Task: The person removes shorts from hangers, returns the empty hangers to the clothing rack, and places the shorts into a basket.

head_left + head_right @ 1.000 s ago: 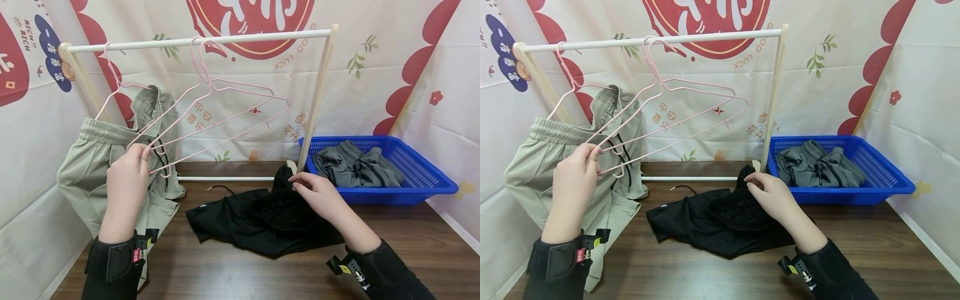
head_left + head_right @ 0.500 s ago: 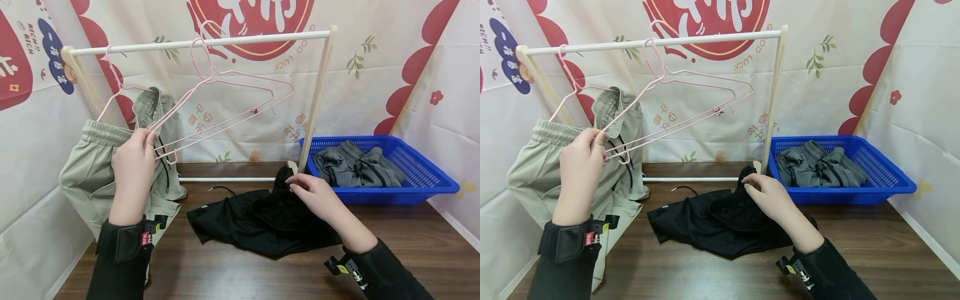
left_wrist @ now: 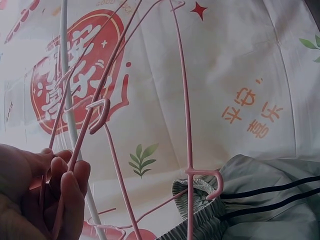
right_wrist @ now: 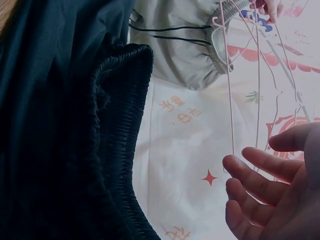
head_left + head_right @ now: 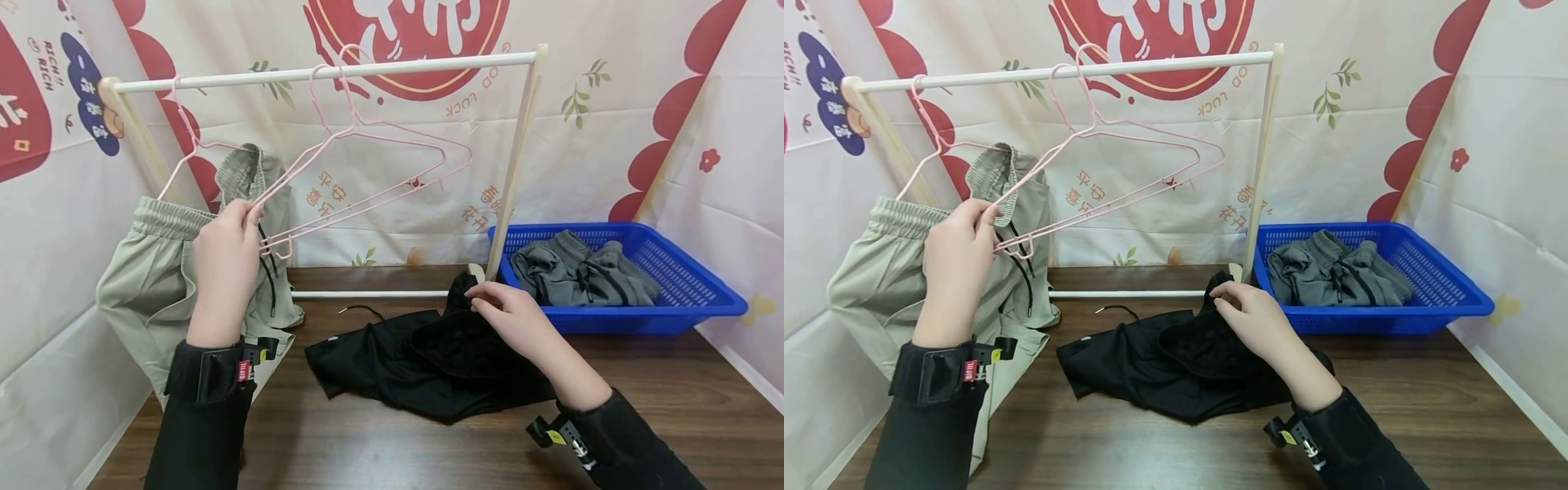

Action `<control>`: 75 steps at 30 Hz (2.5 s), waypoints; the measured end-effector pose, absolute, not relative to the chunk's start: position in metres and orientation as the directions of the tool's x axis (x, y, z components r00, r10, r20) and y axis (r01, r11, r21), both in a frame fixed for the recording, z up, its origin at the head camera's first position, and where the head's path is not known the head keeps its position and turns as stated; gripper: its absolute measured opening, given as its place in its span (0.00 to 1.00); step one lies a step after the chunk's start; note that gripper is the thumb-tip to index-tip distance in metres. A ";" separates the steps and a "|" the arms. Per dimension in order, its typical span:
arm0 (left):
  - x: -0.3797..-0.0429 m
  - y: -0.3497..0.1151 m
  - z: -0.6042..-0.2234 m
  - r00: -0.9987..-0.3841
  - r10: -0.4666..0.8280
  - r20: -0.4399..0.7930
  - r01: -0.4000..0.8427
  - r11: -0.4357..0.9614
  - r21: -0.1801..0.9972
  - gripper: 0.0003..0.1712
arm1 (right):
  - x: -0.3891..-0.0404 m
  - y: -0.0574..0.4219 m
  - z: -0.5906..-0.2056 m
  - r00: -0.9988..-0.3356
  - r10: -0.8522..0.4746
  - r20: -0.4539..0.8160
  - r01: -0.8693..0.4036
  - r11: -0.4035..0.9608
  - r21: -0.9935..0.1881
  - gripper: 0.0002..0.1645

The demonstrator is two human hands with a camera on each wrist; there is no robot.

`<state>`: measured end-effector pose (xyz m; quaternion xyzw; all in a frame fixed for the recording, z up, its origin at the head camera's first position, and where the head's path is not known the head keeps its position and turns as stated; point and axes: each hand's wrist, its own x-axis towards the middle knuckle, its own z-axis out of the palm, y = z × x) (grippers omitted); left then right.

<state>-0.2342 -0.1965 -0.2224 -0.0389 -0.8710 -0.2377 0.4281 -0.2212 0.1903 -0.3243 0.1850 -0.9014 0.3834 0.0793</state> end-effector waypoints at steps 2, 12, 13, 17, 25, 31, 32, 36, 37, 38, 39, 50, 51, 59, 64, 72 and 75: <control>-0.236 -0.196 -0.222 -0.638 -0.132 0.758 0.263 0.888 0.376 0.16 | -0.222 0.191 -0.324 -0.920 -0.266 0.287 -0.391 0.636 -0.665 0.14; -0.242 -0.194 -0.224 -0.690 -0.127 0.713 0.239 0.890 0.390 0.17 | -0.225 0.190 -0.327 -0.922 -0.267 0.281 -0.388 0.630 -0.672 0.14; -0.242 -0.195 -0.225 -0.690 -0.125 0.713 0.245 0.886 0.393 0.18 | -0.225 0.189 -0.327 -0.922 -0.269 0.278 -0.386 0.632 -0.672 0.14; -0.243 -0.196 -0.227 -0.688 -0.120 0.716 0.268 0.875 0.404 0.18 | -0.227 0.190 -0.329 -0.924 -0.276 0.265 -0.382 0.643 -0.664 0.14; -0.241 -0.197 -0.228 -0.695 -0.120 0.709 0.270 0.870 0.412 0.16 | -0.230 0.193 -0.329 -0.924 -0.270 0.269 -0.382 0.668 -0.639 0.14; -0.239 -0.199 -0.229 -0.715 -0.123 0.688 0.251 0.874 0.416 0.17 | -0.228 0.196 -0.325 -0.930 -0.268 0.250 -0.366 0.689 -0.625 0.14; -0.239 -0.200 -0.230 -0.715 -0.121 0.689 0.253 0.874 0.416 0.17 | -0.227 0.196 -0.325 -0.931 -0.267 0.247 -0.364 0.695 -0.620 0.14; -0.238 -0.202 -0.232 -0.717 -0.115 0.688 0.255 0.875 0.412 0.16 | -0.226 0.201 -0.323 -0.934 -0.264 0.240 -0.357 0.719 -0.596 0.15; -0.238 -0.202 -0.233 -0.720 -0.114 0.685 0.255 0.874 0.414 0.16 | -0.226 0.202 -0.323 -0.935 -0.263 0.239 -0.355 0.727 -0.588 0.15; -0.237 -0.202 -0.233 -0.724 -0.115 0.680 0.253 0.873 0.417 0.16 | -0.226 0.203 -0.323 -0.935 -0.263 0.239 -0.354 0.732 -0.581 0.15; -0.237 -0.203 -0.234 -0.728 -0.116 0.676 0.251 0.872 0.420 0.16 | -0.226 0.204 -0.323 -0.935 -0.262 0.238 -0.354 0.737 -0.577 0.15; -0.231 -0.208 -0.239 -0.744 -0.166 0.647 0.210 0.861 0.463 0.18 | -0.224 0.217 -0.324 -0.942 -0.246 0.228 -0.330 0.800 -0.501 0.15; -0.231 -0.208 -0.239 -0.744 -0.169 0.646 0.208 0.860 0.465 0.18 | -0.223 0.219 -0.324 -0.942 -0.247 0.228 -0.331 0.804 -0.494 0.15; -0.224 -0.211 -0.239 -0.730 -0.213 0.649 0.217 0.828 0.516 0.20 | -0.220 0.229 -0.329 -0.928 -0.274 0.253 -0.363 0.819 -0.444 0.14; -0.219 -0.213 -0.240 -0.704 -0.237 0.669 0.218 0.824 0.522 0.21 | -0.217 0.235 -0.334 -0.934 -0.272 0.232 -0.349 0.837 -0.422 0.21; -0.205 -0.206 -0.243 -0.663 -0.245 0.708 0.254 0.816 0.519 0.20 | -0.209 0.243 -0.339 -0.941 -0.274 0.197 -0.333 0.847 -0.415 0.26; -0.201 -0.202 -0.245 -0.655 -0.230 0.720 0.270 0.819 0.507 0.19 | -0.206 0.245 -0.341 -0.944 -0.280 0.173 -0.328 0.855 -0.401 0.30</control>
